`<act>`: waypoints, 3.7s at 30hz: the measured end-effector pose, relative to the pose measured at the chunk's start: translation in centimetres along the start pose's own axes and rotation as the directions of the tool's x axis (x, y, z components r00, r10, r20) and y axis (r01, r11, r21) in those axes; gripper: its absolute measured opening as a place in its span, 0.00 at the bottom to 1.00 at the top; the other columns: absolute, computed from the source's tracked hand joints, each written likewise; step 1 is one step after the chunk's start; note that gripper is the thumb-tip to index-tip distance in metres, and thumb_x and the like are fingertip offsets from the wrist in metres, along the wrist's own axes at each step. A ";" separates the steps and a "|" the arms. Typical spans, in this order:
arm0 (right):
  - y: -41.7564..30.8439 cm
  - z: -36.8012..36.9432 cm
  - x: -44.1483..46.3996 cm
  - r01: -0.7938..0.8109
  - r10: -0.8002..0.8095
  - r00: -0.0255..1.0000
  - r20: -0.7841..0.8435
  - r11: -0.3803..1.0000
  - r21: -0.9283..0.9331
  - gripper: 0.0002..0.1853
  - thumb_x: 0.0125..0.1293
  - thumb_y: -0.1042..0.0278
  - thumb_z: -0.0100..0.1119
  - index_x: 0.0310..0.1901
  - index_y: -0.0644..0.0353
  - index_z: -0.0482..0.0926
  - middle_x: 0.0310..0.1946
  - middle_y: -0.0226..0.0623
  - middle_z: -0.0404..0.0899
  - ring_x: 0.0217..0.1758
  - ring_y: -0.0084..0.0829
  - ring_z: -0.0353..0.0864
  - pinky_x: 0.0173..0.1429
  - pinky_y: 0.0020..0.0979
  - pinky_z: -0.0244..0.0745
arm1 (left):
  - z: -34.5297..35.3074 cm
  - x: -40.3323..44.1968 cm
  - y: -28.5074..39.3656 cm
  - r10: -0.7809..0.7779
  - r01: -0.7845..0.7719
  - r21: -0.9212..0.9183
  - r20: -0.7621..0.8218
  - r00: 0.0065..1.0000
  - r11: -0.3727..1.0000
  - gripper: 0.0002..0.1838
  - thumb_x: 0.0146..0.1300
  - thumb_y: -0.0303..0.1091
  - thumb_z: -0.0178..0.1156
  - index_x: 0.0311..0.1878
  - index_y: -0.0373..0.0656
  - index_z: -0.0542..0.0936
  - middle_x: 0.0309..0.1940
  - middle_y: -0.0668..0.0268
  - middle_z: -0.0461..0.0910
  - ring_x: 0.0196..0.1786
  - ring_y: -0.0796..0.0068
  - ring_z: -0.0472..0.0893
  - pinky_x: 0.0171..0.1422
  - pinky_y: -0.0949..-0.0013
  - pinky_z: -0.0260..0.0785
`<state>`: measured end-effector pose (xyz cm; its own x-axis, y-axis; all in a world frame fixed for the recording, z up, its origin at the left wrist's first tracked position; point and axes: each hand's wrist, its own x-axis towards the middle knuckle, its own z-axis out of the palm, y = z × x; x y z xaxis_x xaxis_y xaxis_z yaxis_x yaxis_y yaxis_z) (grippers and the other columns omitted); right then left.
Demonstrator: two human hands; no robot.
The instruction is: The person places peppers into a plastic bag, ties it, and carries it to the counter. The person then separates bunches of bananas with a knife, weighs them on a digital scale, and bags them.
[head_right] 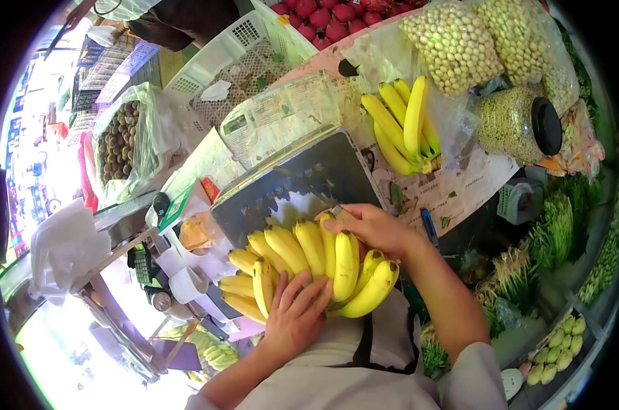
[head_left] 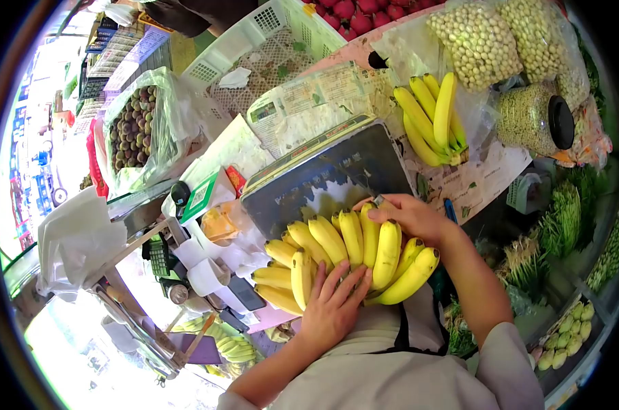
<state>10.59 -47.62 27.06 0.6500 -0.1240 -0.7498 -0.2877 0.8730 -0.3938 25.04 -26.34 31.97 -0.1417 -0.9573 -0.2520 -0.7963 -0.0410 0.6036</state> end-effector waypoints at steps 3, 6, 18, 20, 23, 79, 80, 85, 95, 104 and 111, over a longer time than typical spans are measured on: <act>-0.3 -0.9 1.6 0.010 -0.004 0.999 0.042 0.991 -0.136 0.17 0.71 0.52 0.64 0.48 0.59 0.82 0.33 0.24 0.81 0.29 0.14 0.77 0.32 0.20 0.73 | -1.0 0.7 0.2 -0.018 0.018 0.018 -0.033 0.999 1.000 0.39 0.46 0.28 0.68 0.68 0.49 0.76 0.65 0.67 0.75 0.71 0.54 0.67 0.78 0.32 0.54; -4.3 1.3 1.4 0.031 -0.013 0.997 0.076 0.968 -0.247 0.17 0.71 0.49 0.64 0.39 0.57 0.82 0.27 0.22 0.78 0.25 0.14 0.75 0.30 0.20 0.70 | -1.9 1.3 0.0 -0.038 0.037 -0.014 -0.094 0.995 0.999 0.39 0.44 0.28 0.70 0.67 0.49 0.77 0.63 0.66 0.76 0.70 0.52 0.69 0.76 0.28 0.52; -8.5 0.3 6.5 -0.112 0.128 0.992 -0.017 0.786 -0.609 0.29 0.64 0.34 0.65 0.38 0.59 0.84 0.33 0.28 0.80 0.32 0.20 0.75 0.38 0.27 0.72 | -4.5 3.6 -1.2 -0.189 0.201 0.097 -0.125 0.974 0.975 0.50 0.40 0.52 0.75 0.73 0.60 0.72 0.74 0.59 0.63 0.78 0.40 0.57 0.76 0.23 0.42; -8.0 -0.9 6.6 -0.128 0.156 0.988 -0.008 0.781 -0.611 0.35 0.65 0.29 0.62 0.45 0.61 0.85 0.37 0.31 0.81 0.36 0.23 0.77 0.43 0.28 0.75 | -4.4 3.5 -1.1 -0.191 0.202 0.125 -0.092 0.977 0.971 0.49 0.41 0.52 0.74 0.73 0.67 0.72 0.76 0.56 0.58 0.78 0.33 0.52 0.76 0.24 0.44; -7.4 -1.6 5.7 -0.101 0.132 0.991 0.018 0.832 -0.545 0.39 0.64 0.26 0.60 0.49 0.64 0.85 0.39 0.34 0.83 0.39 0.24 0.81 0.46 0.28 0.77 | -4.4 3.3 -0.7 -0.126 0.143 0.179 -0.104 0.987 0.973 0.47 0.42 0.51 0.73 0.72 0.65 0.73 0.76 0.55 0.58 0.80 0.37 0.52 0.77 0.24 0.41; 12.0 6.3 -15.0 0.326 -0.396 0.859 -0.326 0.912 -0.248 0.16 0.76 0.54 0.57 0.44 0.62 0.76 0.22 0.27 0.74 0.18 0.16 0.70 0.24 0.22 0.65 | -9.7 4.7 -2.3 -0.201 0.193 -0.058 -0.342 0.918 0.979 0.19 0.63 0.45 0.70 0.41 0.34 0.87 0.35 0.52 0.87 0.39 0.52 0.86 0.46 0.60 0.76; 12.2 6.4 -14.9 0.329 -0.394 0.866 -0.306 0.912 -0.243 0.16 0.76 0.54 0.57 0.43 0.61 0.76 0.21 0.26 0.74 0.18 0.16 0.70 0.24 0.22 0.65 | -9.6 4.6 -2.3 -0.199 0.193 -0.053 -0.339 0.919 0.980 0.19 0.63 0.45 0.70 0.41 0.34 0.87 0.35 0.52 0.87 0.39 0.52 0.86 0.46 0.60 0.76; 12.8 7.1 -13.1 0.450 -0.549 0.780 -0.300 0.826 -0.339 0.16 0.74 0.56 0.60 0.42 0.63 0.75 0.20 0.29 0.74 0.20 0.20 0.73 0.27 0.28 0.67 | -9.4 4.6 -1.6 -0.264 0.260 -0.059 -0.347 0.900 0.964 0.20 0.65 0.45 0.69 0.45 0.33 0.86 0.36 0.51 0.88 0.40 0.54 0.88 0.47 0.61 0.77; 11.4 6.8 -12.2 0.525 -0.733 0.598 -0.324 0.664 -0.533 0.15 0.71 0.57 0.64 0.43 0.63 0.77 0.22 0.36 0.77 0.23 0.28 0.76 0.31 0.32 0.68 | -9.3 4.8 -1.9 -0.273 0.249 -0.115 -0.318 0.908 0.962 0.23 0.66 0.41 0.69 0.55 0.33 0.83 0.41 0.54 0.89 0.45 0.64 0.88 0.52 0.66 0.76; 12.4 6.4 -14.0 0.404 -0.555 0.757 -0.345 0.813 -0.420 0.15 0.71 0.57 0.63 0.41 0.63 0.79 0.22 0.35 0.79 0.24 0.24 0.76 0.31 0.30 0.68 | -9.2 4.9 -2.4 -0.291 0.235 -0.201 -0.330 0.898 0.951 0.22 0.65 0.41 0.69 0.55 0.33 0.84 0.40 0.54 0.89 0.43 0.64 0.88 0.52 0.65 0.77; 11.7 7.5 -13.4 0.418 -0.590 0.755 -0.286 0.770 -0.482 0.15 0.76 0.55 0.59 0.44 0.61 0.77 0.19 0.27 0.76 0.17 0.16 0.70 0.22 0.24 0.62 | -9.5 4.9 -2.9 -0.288 0.247 -0.166 -0.305 0.908 0.955 0.25 0.63 0.44 0.70 0.56 0.34 0.84 0.41 0.54 0.89 0.45 0.62 0.89 0.53 0.65 0.77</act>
<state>3.78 -32.23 36.48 0.4590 -0.7437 -0.4860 -0.2886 0.3926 -0.8733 32.26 -33.67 36.16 0.2798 -0.9445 -0.1720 -0.6979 -0.3231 0.6392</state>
